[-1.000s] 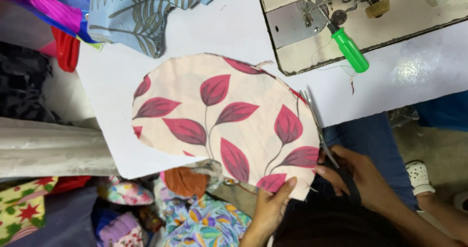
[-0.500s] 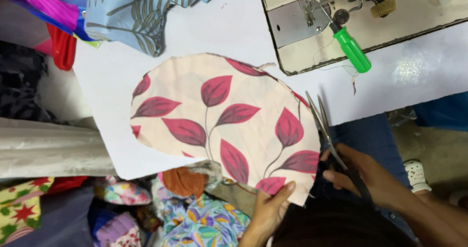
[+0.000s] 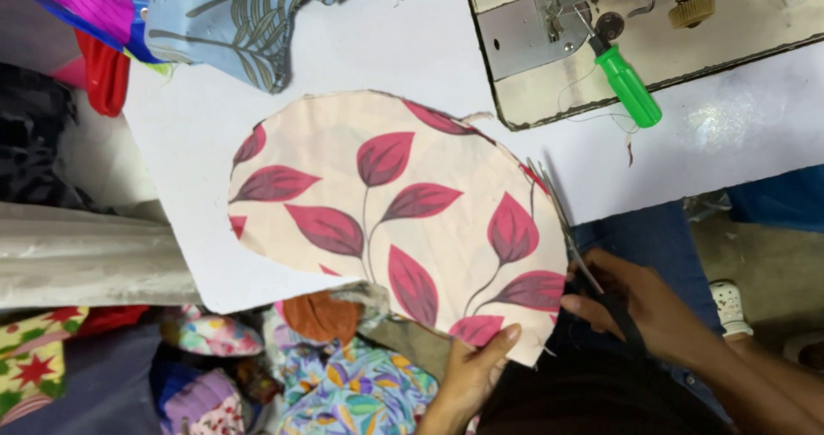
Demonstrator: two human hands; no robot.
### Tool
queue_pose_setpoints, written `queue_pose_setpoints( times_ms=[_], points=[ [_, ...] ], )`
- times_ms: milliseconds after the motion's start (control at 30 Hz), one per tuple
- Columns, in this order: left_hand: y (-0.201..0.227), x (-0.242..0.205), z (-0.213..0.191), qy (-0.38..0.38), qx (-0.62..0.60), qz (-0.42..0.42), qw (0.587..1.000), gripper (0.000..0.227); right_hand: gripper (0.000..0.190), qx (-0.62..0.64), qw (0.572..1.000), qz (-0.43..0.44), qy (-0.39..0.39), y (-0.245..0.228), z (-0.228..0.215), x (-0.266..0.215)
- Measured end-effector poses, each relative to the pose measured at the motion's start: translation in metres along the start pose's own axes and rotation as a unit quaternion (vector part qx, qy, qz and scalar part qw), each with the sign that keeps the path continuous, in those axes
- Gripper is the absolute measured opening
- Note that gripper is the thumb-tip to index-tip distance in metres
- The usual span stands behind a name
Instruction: The person uses shears to cut a floral-patterned piece of fabric on a work surface next to a sewing machine.
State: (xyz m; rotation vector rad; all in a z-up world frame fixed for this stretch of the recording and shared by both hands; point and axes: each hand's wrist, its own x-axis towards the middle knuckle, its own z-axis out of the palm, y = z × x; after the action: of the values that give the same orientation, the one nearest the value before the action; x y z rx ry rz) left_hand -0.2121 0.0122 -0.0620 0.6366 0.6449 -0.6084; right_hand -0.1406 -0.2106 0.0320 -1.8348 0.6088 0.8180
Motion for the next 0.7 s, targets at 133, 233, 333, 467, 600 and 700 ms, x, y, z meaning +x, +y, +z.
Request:
queue_pose_setpoints(
  times_ms=[133, 233, 333, 467, 600, 700],
  points=[
    [-0.001, 0.001, -0.002, -0.017, 0.002, 0.006, 1.0, 0.03, 0.03, -0.051, 0.998, -0.005, 0.03, -0.004, 0.001, -0.003],
    [0.0, 0.0, 0.0, -0.013, -0.004, 0.002, 1.0, 0.031, 0.028, -0.031, 0.998, -0.039, 0.044, -0.001, 0.002, -0.004],
    [-0.001, 0.001, -0.001, -0.015, -0.002, 0.005, 1.0, 0.034, 0.026, -0.014, 0.996, -0.075, 0.05, 0.007, 0.002, -0.003],
    [-0.003, 0.002, -0.003, -0.008, -0.005, 0.003, 1.0, 0.035, 0.023, -0.01, 0.997, -0.057, 0.055, 0.003, 0.0, -0.005],
    [-0.002, 0.001, -0.002, -0.004, -0.007, -0.004, 1.0, 0.024, 0.029, 0.009, 1.0, -0.022, -0.002, 0.013, -0.008, 0.003],
    [-0.001, 0.0, -0.002, -0.001, -0.005, -0.009, 1.0, 0.018, 0.03, -0.041, 0.998, -0.016, -0.037, 0.009, -0.015, 0.003]
  ],
)
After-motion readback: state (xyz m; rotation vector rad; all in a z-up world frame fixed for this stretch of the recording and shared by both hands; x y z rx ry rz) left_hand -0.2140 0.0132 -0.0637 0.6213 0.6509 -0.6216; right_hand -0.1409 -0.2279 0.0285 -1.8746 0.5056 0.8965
